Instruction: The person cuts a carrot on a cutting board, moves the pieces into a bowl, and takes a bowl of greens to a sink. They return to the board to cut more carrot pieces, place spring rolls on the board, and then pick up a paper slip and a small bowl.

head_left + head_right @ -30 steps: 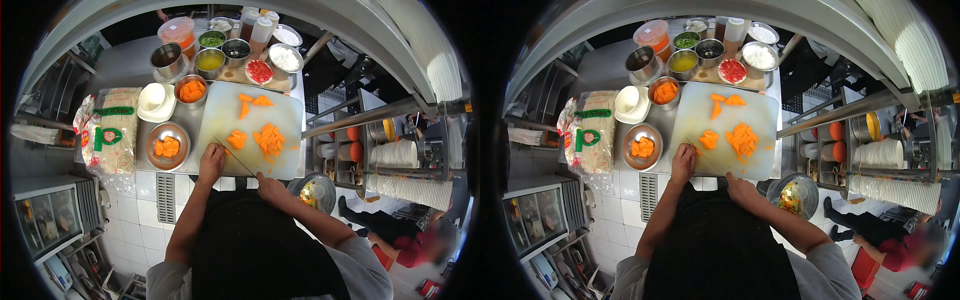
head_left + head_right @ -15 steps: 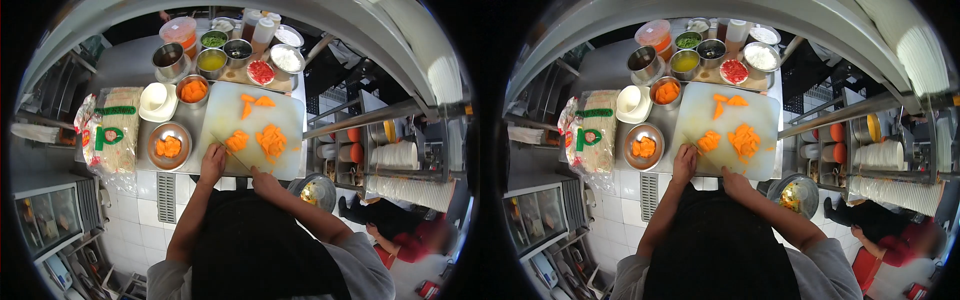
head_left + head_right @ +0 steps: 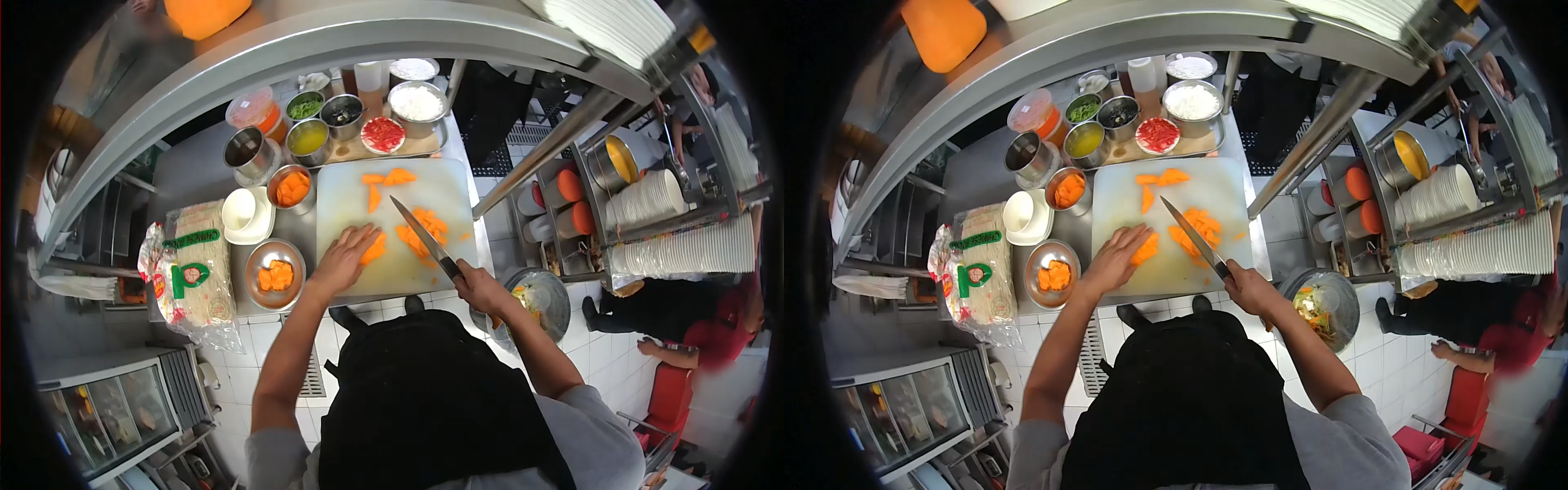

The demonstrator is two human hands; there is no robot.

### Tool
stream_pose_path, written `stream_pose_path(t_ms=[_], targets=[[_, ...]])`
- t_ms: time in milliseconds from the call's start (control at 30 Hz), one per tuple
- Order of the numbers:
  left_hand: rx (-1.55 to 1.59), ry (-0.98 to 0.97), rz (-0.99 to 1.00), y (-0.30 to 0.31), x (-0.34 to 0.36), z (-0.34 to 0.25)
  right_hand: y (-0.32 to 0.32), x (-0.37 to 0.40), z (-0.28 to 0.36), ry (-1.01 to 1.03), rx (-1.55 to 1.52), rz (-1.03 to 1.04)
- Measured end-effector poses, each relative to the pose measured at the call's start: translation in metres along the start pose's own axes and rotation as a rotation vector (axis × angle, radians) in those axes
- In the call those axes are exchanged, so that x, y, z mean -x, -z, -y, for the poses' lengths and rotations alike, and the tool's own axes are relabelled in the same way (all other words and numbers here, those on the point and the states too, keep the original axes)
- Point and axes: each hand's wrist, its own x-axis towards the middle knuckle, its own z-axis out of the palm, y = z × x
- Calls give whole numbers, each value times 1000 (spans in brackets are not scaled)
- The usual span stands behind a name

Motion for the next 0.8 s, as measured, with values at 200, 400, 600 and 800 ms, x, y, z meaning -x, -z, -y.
stream_pose_path(t_ms=[200, 400, 600, 800], targets=[[-117, -21, 467, 5, -42, 3, -8, 14, -6, 42, -41, 25], [-184, 53, 502, -2, -28, 9, -21, 21, -18, 46, -62, 19], [-219, 23, 167, -29, 12, 28, -26, 18, -32, 35, -68, 56], [110, 416, -29, 1, 51, 15, -13, 8, -7, -4, -44, 114]])
